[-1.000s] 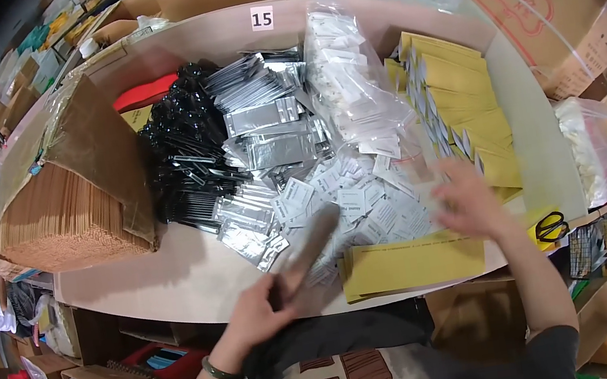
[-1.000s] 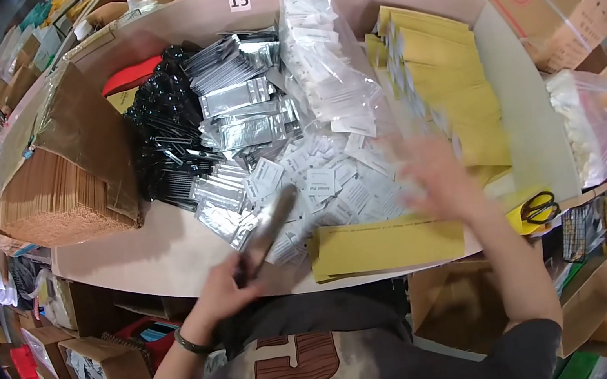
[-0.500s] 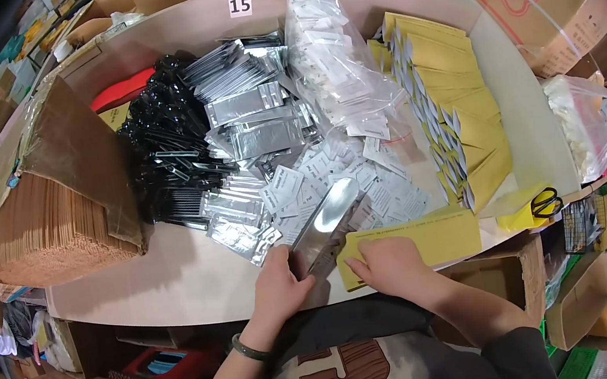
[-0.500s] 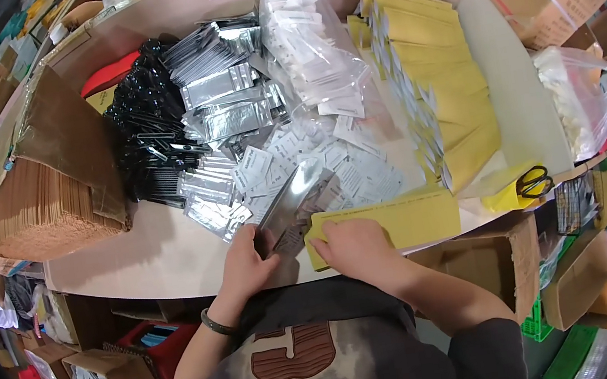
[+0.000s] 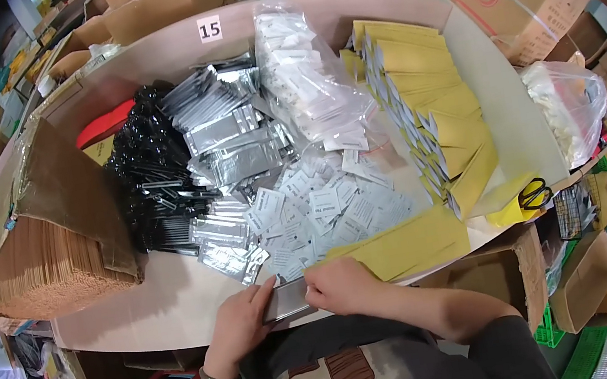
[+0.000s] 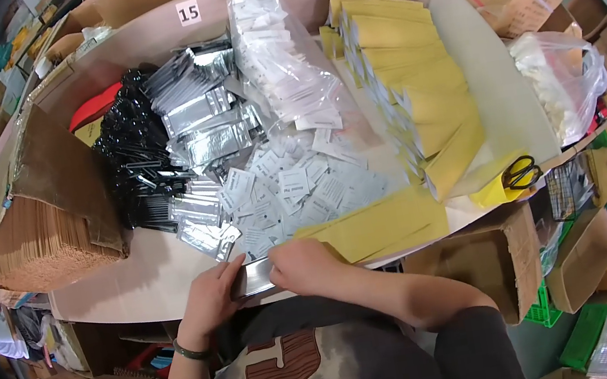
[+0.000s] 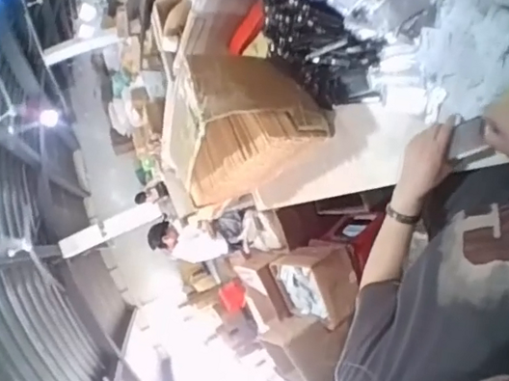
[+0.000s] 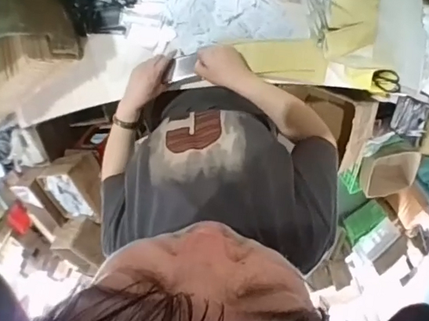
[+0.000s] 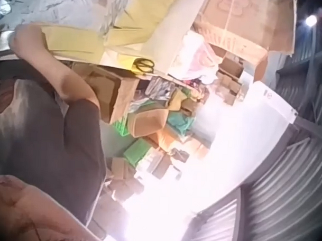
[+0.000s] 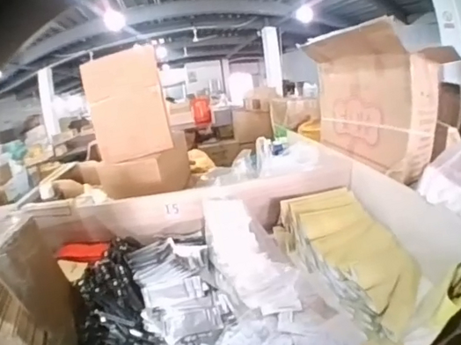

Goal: Packing small silver and black pouches into yellow padded envelopes at a packing station.

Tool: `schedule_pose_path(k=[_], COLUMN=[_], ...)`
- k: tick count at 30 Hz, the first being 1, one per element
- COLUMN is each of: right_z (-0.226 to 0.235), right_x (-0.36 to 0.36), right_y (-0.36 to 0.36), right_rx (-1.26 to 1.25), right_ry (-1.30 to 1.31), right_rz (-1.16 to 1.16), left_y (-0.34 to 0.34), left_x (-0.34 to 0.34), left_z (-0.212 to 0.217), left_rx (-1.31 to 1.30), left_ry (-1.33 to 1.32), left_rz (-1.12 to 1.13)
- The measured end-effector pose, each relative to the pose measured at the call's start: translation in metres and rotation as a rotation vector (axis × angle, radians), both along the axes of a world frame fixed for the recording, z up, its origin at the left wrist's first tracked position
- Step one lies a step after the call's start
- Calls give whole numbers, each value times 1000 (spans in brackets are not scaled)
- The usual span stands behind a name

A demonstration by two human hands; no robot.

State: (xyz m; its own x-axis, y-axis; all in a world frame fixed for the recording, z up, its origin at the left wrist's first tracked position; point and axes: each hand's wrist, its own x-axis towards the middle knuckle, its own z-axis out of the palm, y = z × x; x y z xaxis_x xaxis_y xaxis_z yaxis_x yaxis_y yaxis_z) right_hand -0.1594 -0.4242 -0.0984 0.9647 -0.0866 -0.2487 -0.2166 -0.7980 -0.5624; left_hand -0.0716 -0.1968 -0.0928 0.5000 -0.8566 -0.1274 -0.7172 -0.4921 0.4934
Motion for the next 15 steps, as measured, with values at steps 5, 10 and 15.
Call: schedule_pose_path(k=[5, 10, 15], right_z=[-24, -16, -7], right_x=[40, 30, 49], right_y=[-123, -162, -82], right_rx=[-227, -297, -45], right_ry=[-410, -416, -296], right_rz=[-330, -360, -112], left_y=[7, 16, 21], left_x=[-12, -22, -23], left_z=[-11, -11, -18], left_rx=[-157, -221, -254], left_ry=[-107, -130, -74], left_rz=[10, 129, 210])
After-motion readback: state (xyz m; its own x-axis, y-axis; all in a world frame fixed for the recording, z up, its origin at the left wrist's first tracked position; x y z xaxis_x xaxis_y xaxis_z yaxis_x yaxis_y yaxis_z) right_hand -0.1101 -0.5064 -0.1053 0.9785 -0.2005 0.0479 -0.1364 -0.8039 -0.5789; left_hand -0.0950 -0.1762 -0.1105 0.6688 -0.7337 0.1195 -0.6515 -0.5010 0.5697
